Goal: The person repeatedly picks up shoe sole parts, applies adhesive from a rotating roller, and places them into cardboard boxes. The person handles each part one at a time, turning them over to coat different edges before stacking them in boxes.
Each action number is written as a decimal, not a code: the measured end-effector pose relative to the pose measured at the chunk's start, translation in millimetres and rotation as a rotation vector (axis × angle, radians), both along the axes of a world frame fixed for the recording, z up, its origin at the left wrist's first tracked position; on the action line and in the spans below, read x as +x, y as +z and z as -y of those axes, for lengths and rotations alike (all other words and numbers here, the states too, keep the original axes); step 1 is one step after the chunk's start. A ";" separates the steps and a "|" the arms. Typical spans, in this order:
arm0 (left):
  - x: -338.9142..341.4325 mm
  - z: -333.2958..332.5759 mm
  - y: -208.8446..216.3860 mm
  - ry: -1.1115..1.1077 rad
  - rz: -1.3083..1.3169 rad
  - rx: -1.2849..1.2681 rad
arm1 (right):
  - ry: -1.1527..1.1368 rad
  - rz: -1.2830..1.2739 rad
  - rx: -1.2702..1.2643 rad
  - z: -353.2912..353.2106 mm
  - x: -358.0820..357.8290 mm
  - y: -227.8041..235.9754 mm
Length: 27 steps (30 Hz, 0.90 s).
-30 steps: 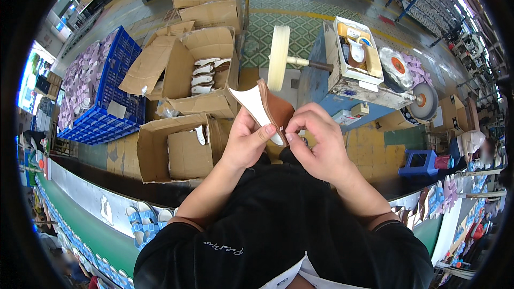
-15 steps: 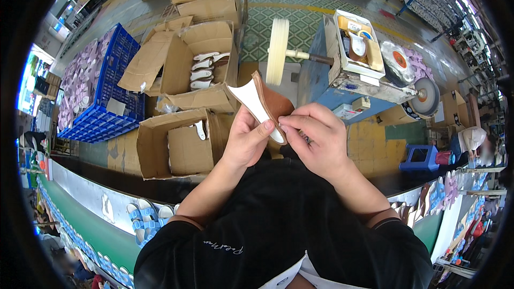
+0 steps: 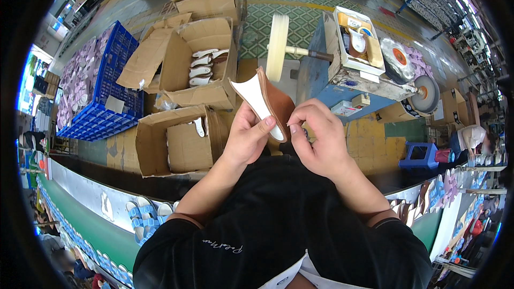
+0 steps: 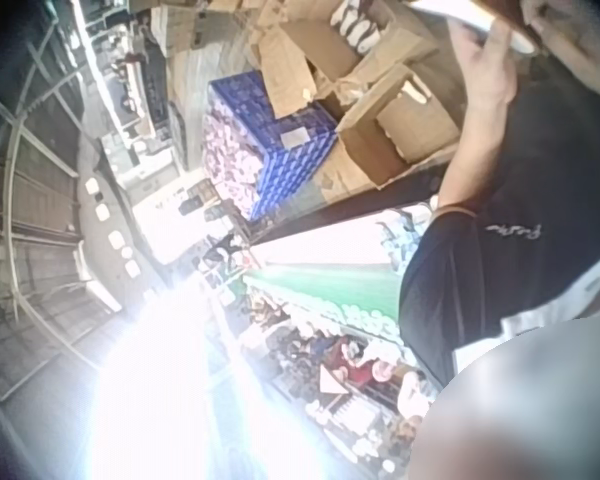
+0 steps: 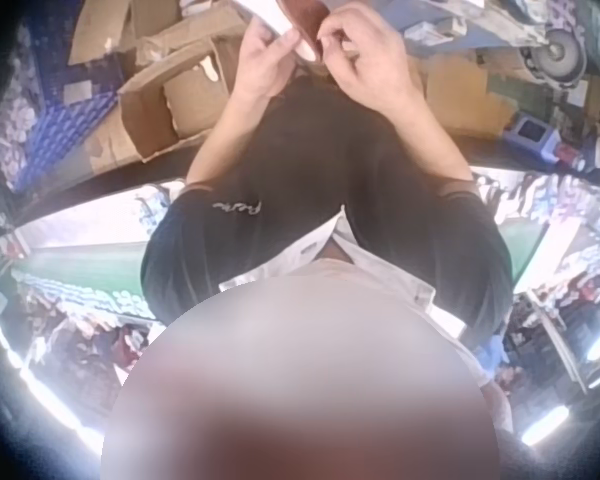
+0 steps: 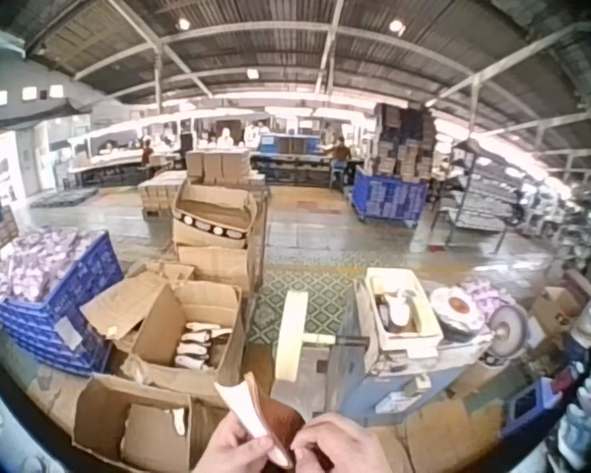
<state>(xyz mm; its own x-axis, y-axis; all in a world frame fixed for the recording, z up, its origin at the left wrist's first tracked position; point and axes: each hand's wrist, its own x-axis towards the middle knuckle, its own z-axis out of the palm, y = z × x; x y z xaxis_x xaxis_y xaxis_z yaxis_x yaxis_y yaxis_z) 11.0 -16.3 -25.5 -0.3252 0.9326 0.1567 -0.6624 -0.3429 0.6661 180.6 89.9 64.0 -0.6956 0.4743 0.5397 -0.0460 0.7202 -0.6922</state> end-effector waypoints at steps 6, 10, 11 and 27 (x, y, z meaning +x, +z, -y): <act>-0.4 0.2 0.8 -0.007 0.007 0.006 | 0.003 -0.013 -0.074 -0.8 0.4 -2.0; 3.7 -0.1 0.4 0.019 -0.003 -0.039 | 0.036 0.005 -0.254 0.2 2.4 -6.5; 6.0 -0.5 -0.1 0.050 -0.027 -0.073 | 0.017 0.014 -0.256 0.4 2.3 -8.5; 22.0 -4.3 1.6 0.088 -0.183 -0.252 | -0.066 0.162 -0.416 -3.2 2.5 -32.2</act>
<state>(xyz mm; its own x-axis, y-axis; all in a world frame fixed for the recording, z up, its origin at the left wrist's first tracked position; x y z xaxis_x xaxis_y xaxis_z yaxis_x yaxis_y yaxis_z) 33.0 -12.0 -23.9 -0.3940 0.9190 -0.0124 -0.4993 -0.2027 0.8424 183.0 93.1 31.8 -0.7162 0.6741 0.1806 0.1235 0.3771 -0.9179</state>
